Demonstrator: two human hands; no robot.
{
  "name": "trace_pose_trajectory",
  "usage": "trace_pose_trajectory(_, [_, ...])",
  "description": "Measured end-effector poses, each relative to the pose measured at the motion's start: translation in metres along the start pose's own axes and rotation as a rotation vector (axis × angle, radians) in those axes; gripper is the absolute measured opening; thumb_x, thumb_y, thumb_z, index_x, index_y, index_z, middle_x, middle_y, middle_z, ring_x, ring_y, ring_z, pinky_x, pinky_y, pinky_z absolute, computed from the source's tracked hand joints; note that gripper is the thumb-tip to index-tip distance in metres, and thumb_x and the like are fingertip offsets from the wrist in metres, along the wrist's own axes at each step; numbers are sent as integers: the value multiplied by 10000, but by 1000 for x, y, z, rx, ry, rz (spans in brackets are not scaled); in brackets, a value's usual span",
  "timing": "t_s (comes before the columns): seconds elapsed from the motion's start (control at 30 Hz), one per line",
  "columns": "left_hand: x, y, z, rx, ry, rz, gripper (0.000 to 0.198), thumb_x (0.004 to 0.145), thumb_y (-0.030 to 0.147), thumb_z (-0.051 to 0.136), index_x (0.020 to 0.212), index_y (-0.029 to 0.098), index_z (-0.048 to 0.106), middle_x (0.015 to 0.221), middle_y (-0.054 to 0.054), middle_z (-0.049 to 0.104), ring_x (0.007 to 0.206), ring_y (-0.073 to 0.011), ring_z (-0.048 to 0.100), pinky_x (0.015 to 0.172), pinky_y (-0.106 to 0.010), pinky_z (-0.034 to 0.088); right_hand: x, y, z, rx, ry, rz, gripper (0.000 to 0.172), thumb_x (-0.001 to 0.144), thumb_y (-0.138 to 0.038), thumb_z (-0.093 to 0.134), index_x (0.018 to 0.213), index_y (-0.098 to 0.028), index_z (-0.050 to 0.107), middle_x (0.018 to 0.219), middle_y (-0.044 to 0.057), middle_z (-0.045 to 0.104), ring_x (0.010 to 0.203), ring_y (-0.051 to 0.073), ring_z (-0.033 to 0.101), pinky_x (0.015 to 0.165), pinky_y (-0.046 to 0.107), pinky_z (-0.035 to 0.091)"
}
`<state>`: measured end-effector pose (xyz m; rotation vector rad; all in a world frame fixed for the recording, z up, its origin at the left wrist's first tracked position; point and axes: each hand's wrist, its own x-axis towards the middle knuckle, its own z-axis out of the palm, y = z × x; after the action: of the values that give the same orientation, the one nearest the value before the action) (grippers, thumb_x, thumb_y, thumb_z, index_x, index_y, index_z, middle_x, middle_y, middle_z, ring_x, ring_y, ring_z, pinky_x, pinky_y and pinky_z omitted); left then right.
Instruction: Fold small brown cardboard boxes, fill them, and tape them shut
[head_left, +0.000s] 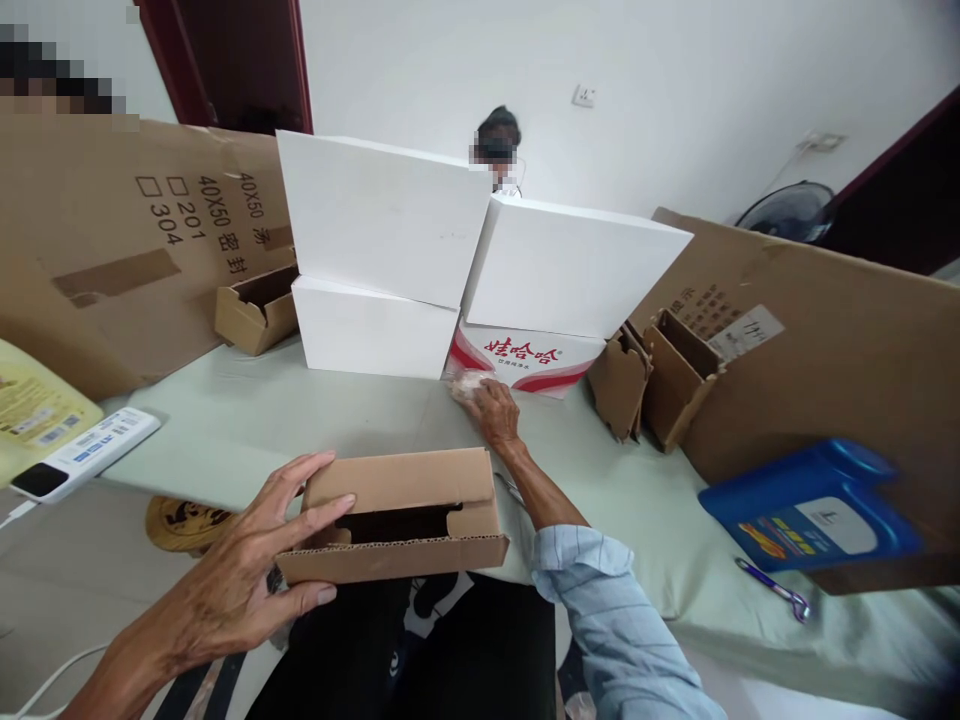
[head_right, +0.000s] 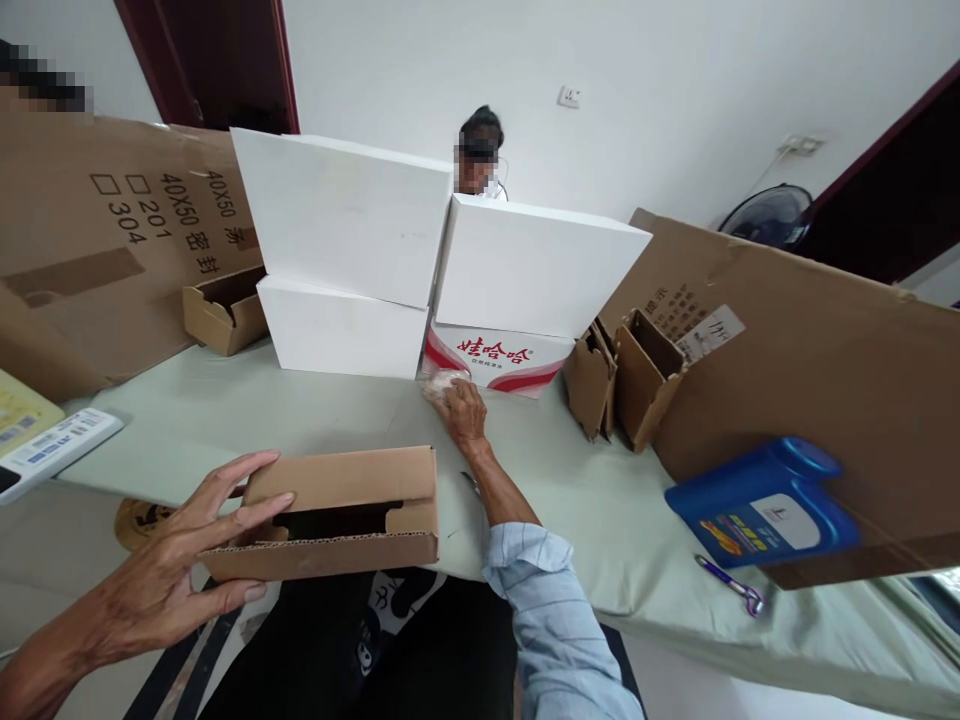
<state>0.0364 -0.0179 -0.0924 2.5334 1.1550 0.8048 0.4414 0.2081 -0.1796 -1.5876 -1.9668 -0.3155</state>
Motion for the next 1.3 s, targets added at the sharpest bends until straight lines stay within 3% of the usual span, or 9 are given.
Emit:
trace_pose_trajectory(0.2, [1, 1, -2, -11, -2, 2, 815, 877, 251, 774, 1601, 441, 450, 1751, -67, 262, 1558, -408, 381, 1163, -553, 522, 9, 8, 4, 36, 15, 71, 332, 1053, -263, 441, 1100, -171, 757, 1171, 143, 715, 1090, 247, 617, 999, 378, 498])
trace_pose_trajectory(0.43, [4, 7, -7, -39, -40, -48, 828, 871, 220, 801, 1596, 425, 458, 1752, -80, 235, 1575, -399, 350, 1196, -583, 482, 13, 13, 18, 71, 6, 218, 400, 968, -358, 591, 1316, -181, 676, 1401, 171, 593, 1272, 325, 502, 1124, 466, 415])
trace_pose_trajectory(0.57, [7, 9, -10, -56, -46, -64, 851, 834, 232, 858, 1581, 409, 490, 1741, -100, 269, 1563, -416, 365, 1210, -616, 456, 11, 12, 24, 87, -47, 272, 472, 976, -398, 569, 1395, -186, 616, 1421, 172, 595, 1265, 352, 497, 1102, 497, 410])
trace_pose_trajectory(0.7, [7, 10, -11, -78, -31, -57, 865, 824, 244, 873, 1584, 393, 488, 1739, -118, 277, 1571, -408, 360, 1219, -625, 443, 16, 11, 15, 85, -78, 305, 538, 981, -419, 539, 1462, -179, 548, 1441, 186, 598, 1253, 372, 518, 1054, 502, 433])
trace_pose_trajectory(0.87, [6, 8, -9, -87, -35, -39, 882, 831, 238, 857, 1600, 397, 454, 1750, -111, 251, 1593, -397, 318, 1234, -631, 420, 18, 13, -7, 60, 4, 348, 693, 988, -415, 510, 1581, -84, 370, 1632, 250, 393, 1453, 371, 388, 1143, 489, 389])
trace_pose_trajectory(1.07, [0, 7, -7, -58, -48, -51, 920, 814, 171, 836, 1605, 405, 429, 1754, -111, 230, 1593, -403, 314, 1227, -653, 413, 7, 19, -11, 59, 0, 440, 557, 1008, -382, 435, 1494, -123, 513, 1429, 218, 609, 1339, 353, 531, 1107, 498, 428])
trace_pose_trajectory(1.17, [-2, 6, -5, -45, -47, -48, 922, 810, 151, 824, 1603, 402, 427, 1753, -117, 228, 1590, -407, 314, 1224, -657, 412, 4, 17, 0, 88, -67, 422, 501, 1020, -368, 443, 1443, -136, 579, 1429, 196, 634, 1344, 329, 549, 1106, 444, 437])
trace_pose_trajectory(1.3, [-2, 6, -3, -40, -38, -44, 905, 823, 159, 811, 1608, 390, 423, 1750, -126, 235, 1582, -409, 329, 1215, -649, 426, 4, 14, 12, 126, -165, 430, 513, 1041, -387, 422, 1476, -149, 552, 1439, 187, 641, 1360, 326, 543, 1107, 454, 437])
